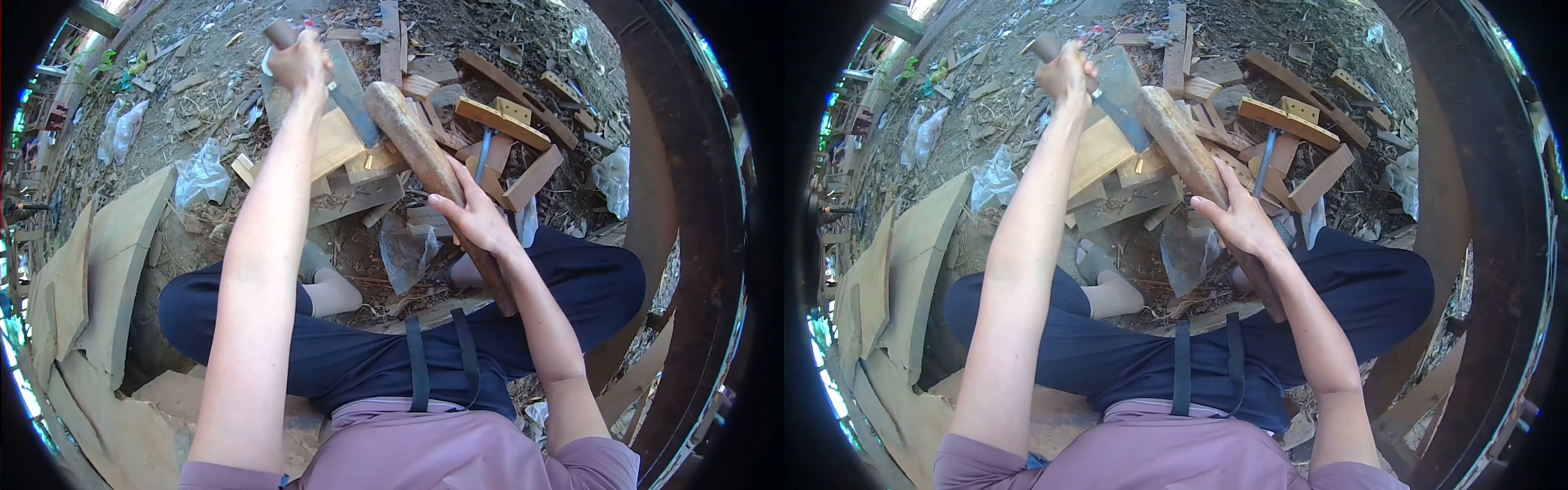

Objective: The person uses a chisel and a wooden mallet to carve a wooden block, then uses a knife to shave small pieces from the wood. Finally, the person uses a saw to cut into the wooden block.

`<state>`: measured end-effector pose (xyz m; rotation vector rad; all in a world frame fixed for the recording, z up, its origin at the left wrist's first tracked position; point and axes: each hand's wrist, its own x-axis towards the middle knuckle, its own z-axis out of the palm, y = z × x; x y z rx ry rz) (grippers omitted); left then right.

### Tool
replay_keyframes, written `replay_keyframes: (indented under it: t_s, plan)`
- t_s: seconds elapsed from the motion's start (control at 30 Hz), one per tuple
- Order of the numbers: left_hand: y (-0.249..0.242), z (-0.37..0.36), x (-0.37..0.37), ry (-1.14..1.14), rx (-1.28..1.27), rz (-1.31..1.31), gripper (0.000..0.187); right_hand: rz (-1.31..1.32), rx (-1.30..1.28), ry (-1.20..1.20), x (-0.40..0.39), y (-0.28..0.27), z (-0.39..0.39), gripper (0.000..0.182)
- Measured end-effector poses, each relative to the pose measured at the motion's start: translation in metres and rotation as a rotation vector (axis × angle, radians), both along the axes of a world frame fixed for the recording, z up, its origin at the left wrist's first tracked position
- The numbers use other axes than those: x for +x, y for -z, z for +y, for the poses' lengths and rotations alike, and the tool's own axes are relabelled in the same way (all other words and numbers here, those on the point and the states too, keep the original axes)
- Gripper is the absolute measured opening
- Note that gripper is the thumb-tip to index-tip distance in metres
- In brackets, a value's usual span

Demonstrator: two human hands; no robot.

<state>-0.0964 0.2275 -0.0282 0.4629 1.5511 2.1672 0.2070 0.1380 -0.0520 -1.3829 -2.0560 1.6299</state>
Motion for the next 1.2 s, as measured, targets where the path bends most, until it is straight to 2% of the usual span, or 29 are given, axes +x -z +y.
replay_keyframes:
  t_s: [0.07, 0.13, 0.17, 0.2, 0.27, 0.3, 0.33, 0.37, 0.57, 0.8, 0.87, 1.1, 1.2]
  plan:
    - [0.023, -0.001, -0.021, -0.113, -0.022, -0.133, 0.018, -0.003, 0.012, 0.002, 0.002, 0.009, 0.003, 0.082]
    - [0.026, -0.013, -0.027, -0.156, 0.036, -0.261, 0.021, 0.092, 0.300, -0.035, -0.005, 0.013, 0.002, 0.082]
    - [0.030, -0.018, -0.029, -0.157, 0.030, -0.263, 0.021, 0.006, 0.028, -0.013, 0.002, 0.009, 0.002, 0.081]
    - [0.022, -0.025, -0.025, -0.136, 0.119, -0.295, 0.018, 0.004, 0.024, -0.012, 0.003, 0.017, 0.003, 0.081]
    - [0.003, -0.037, -0.014, -0.110, 0.194, -0.335, 0.016, 0.006, 0.315, -0.054, 0.008, 0.039, 0.003, 0.081]
    - [-0.011, -0.043, -0.006, -0.082, 0.269, -0.208, 0.017, 0.000, 0.304, -0.050, 0.008, 0.031, 0.001, 0.081]
    - [-0.021, -0.049, 0.001, -0.056, 0.346, -0.077, 0.018, -0.026, 0.120, -0.021, 0.004, 0.013, 0.001, 0.082]
    - [-0.030, -0.053, 0.008, -0.058, 0.341, -0.072, 0.018, -0.046, -0.059, 0.004, 0.000, 0.004, 0.002, 0.082]
    - [-0.045, -0.054, 0.036, 0.095, 0.351, 0.244, 0.019, -0.034, 0.053, -0.006, 0.004, 0.015, 0.001, 0.081]
    - [-0.047, -0.059, 0.052, 0.141, 0.311, 0.278, 0.018, -0.063, 0.108, 0.042, 0.000, 0.013, -0.009, 0.081]
    - [-0.041, -0.060, 0.053, 0.146, 0.302, 0.230, 0.018, 0.028, 0.064, 0.142, -0.001, 0.016, -0.009, 0.081]
    - [-0.028, -0.054, 0.058, 0.158, 0.260, 0.269, 0.019, 0.020, 0.092, 0.128, 0.002, 0.030, 0.000, 0.082]
    - [-0.029, -0.051, 0.057, 0.182, 0.266, 0.245, 0.019, 0.093, 0.104, 0.146, 0.001, 0.039, -0.001, 0.082]
